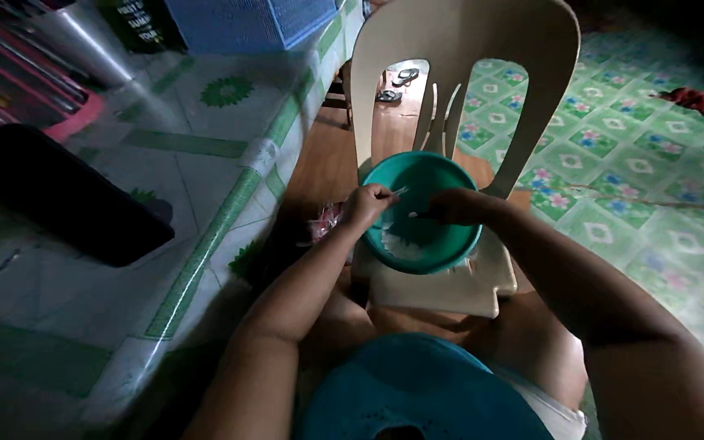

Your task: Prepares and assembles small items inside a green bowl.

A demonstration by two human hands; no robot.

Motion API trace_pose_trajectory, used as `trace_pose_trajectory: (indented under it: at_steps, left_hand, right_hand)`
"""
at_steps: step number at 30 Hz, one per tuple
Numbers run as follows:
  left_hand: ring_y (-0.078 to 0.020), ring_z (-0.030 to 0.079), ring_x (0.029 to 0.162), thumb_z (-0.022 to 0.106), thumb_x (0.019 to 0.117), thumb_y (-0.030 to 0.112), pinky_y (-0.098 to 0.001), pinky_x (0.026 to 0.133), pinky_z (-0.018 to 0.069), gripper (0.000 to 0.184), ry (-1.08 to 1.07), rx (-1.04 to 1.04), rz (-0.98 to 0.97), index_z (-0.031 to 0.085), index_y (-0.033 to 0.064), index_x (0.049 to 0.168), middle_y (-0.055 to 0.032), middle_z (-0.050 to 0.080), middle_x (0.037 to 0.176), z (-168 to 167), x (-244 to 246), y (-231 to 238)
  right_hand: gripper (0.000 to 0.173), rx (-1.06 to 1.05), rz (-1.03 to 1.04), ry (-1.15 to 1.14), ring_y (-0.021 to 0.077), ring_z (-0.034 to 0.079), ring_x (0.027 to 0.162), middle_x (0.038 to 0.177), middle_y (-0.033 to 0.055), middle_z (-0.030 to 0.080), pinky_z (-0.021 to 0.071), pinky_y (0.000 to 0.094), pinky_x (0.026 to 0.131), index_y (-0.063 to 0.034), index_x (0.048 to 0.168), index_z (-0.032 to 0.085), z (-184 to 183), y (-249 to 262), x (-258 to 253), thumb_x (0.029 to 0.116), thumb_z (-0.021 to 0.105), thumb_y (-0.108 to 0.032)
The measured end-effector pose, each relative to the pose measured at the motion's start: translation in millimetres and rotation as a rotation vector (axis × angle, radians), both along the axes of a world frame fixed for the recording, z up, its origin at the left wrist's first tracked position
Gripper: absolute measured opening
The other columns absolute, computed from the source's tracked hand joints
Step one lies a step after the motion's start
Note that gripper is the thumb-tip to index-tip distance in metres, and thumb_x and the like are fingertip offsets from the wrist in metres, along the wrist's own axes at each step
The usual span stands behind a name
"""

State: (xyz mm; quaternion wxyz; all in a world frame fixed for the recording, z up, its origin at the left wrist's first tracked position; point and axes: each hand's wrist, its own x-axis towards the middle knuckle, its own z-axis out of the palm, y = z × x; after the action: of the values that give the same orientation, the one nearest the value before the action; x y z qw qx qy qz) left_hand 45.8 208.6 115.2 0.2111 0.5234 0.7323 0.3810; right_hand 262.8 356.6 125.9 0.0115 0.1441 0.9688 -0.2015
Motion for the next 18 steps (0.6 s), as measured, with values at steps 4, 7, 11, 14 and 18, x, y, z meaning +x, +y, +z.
trace_pose_trajectory:
  at_steps: [4, 7, 11, 14, 18]
  left_hand:
    - [-0.0196, 0.071, 0.099, 0.074, 0.0943, 0.036, -0.0513, 0.094, 0.0545, 0.026, 0.028, -0.037, -0.031, 0.077, 0.013, 0.106, -0.0047, 0.075, 0.103, 6.4, 4.4, 0.0]
    - [-0.0184, 0.07, 0.097, 0.074, 0.0948, 0.031, -0.0475, 0.093, 0.0552, 0.023, 0.017, -0.002, -0.074, 0.076, 0.0096, 0.104, -0.006, 0.075, 0.101, 9.5, 6.7, -0.5]
    - [-0.0182, 0.071, 0.095, 0.075, 0.094, 0.028, -0.047, 0.092, 0.056, 0.021, 0.035, 0.038, -0.11, 0.077, 0.0086, 0.101, -0.0064, 0.075, 0.099, 10.7, 7.4, 0.3]
    - [-0.0194, 0.07, 0.096, 0.074, 0.0945, 0.027, -0.0474, 0.092, 0.0553, 0.02, 0.071, 0.046, -0.129, 0.077, 0.008, 0.1, -0.0071, 0.075, 0.1, 13.9, 8.4, -0.9]
    - [-0.0215, 0.071, 0.096, 0.073, 0.0955, 0.027, -0.0468, 0.091, 0.0563, 0.023, 0.147, 0.016, -0.178, 0.077, 0.0096, 0.11, -0.0083, 0.075, 0.102, 24.1, 13.1, -6.7]
  right_hand:
    - [0.015, 0.063, -0.053, -0.057, 0.029, 0.069, 0.091, 0.097, 0.0131, 0.07, 0.0561, 0.0535, 0.086, -0.0033, 0.103, 0.072, 54.0, 0.7, 2.6, 0.0911, 0.076, -0.011]
    - [0.021, 0.05, -0.105, -0.174, 0.0329, 0.067, 0.103, 0.108, 0.0173, 0.069, 0.0522, 0.054, 0.094, -0.0001, 0.113, 0.069, 89.1, -7.7, 0.0, 0.0957, 0.072, -0.012]
    - [0.018, 0.067, -0.075, -0.096, 0.0329, 0.068, 0.096, 0.101, 0.0163, 0.069, 0.0535, 0.0565, 0.09, -0.001, 0.106, 0.07, 84.5, -0.7, 1.7, 0.0926, 0.075, -0.012]
    - [0.019, 0.075, -0.09, -0.17, 0.0324, 0.067, 0.1, 0.104, 0.0165, 0.069, 0.0526, 0.0552, 0.092, -0.0006, 0.109, 0.069, 91.8, -8.0, -2.2, 0.0946, 0.073, -0.012]
    - [0.017, 0.128, -0.063, -0.232, 0.0333, 0.067, 0.105, 0.108, 0.0161, 0.069, 0.0519, 0.0563, 0.094, -0.0012, 0.109, 0.07, 98.4, -13.1, -7.6, 0.0952, 0.071, -0.01]
